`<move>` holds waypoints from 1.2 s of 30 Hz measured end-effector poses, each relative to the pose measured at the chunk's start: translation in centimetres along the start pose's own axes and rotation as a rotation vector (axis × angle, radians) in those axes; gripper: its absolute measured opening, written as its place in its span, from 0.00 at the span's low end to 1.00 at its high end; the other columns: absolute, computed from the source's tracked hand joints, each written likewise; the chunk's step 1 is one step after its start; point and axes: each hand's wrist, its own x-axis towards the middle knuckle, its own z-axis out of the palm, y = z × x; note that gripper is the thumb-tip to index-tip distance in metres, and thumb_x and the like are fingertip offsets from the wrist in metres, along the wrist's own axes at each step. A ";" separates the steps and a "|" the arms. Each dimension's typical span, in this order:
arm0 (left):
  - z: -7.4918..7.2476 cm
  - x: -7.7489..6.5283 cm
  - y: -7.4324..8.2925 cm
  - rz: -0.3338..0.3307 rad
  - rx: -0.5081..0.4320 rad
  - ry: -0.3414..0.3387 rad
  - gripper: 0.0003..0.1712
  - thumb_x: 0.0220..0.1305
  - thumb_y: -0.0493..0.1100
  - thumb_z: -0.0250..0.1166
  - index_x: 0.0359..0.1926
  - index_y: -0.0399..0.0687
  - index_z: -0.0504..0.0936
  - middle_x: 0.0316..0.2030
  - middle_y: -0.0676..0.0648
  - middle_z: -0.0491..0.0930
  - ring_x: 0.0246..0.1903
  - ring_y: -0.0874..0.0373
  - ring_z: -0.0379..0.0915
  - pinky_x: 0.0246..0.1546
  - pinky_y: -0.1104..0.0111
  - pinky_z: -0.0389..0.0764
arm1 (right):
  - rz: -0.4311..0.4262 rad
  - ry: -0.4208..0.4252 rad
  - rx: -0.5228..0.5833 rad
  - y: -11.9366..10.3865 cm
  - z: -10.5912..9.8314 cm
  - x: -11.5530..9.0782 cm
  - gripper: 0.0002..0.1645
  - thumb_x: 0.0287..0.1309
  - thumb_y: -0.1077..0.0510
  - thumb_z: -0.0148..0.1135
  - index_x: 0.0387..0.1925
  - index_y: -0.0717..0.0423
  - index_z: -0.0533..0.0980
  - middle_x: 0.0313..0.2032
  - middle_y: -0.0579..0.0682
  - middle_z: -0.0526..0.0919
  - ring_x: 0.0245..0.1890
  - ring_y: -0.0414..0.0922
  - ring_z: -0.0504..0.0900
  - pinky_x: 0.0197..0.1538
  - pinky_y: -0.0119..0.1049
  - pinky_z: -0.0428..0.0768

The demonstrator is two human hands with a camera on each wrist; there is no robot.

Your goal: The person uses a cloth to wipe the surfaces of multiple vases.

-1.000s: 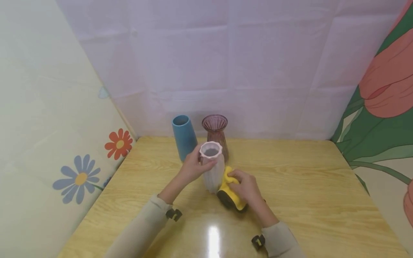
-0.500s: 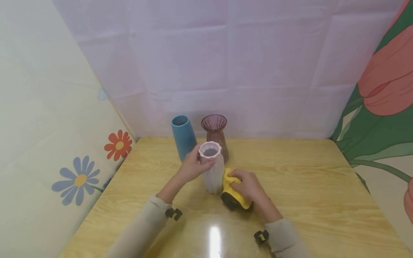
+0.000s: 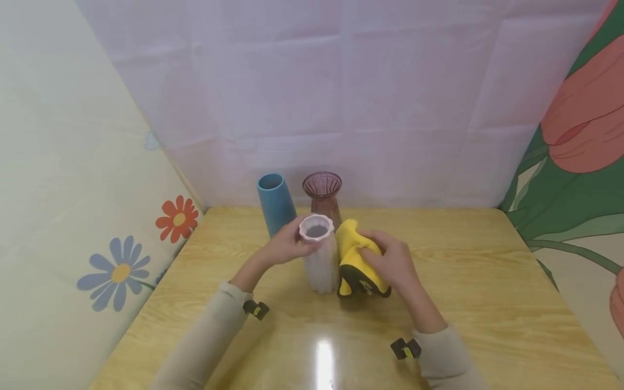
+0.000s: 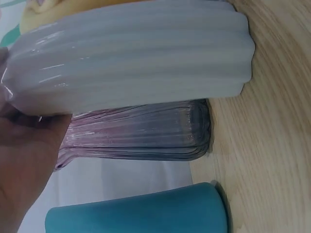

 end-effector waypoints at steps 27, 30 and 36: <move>2.5 -1.5 0.9 -0.101 -0.048 0.272 0.40 0.57 0.48 0.77 0.68 0.47 0.71 0.58 0.47 0.79 0.61 0.51 0.73 0.65 0.48 0.72 | -0.076 0.090 0.184 -2.2 3.3 1.2 0.25 0.62 0.55 0.71 0.60 0.55 0.80 0.51 0.59 0.85 0.35 0.45 0.84 0.35 0.33 0.85; 2.6 -1.6 0.9 -0.109 -0.045 0.282 0.39 0.58 0.49 0.76 0.68 0.48 0.71 0.58 0.48 0.79 0.60 0.51 0.74 0.65 0.47 0.71 | -0.085 0.080 0.132 -2.0 3.4 1.4 0.24 0.62 0.54 0.70 0.59 0.55 0.80 0.49 0.60 0.86 0.34 0.46 0.84 0.33 0.33 0.85; 2.6 -1.8 1.1 -0.149 -0.049 0.261 0.40 0.59 0.53 0.75 0.70 0.51 0.70 0.60 0.50 0.79 0.63 0.51 0.72 0.66 0.45 0.70 | -0.072 0.068 0.060 -1.7 3.5 1.4 0.23 0.63 0.56 0.69 0.58 0.57 0.81 0.49 0.60 0.86 0.35 0.50 0.84 0.33 0.31 0.84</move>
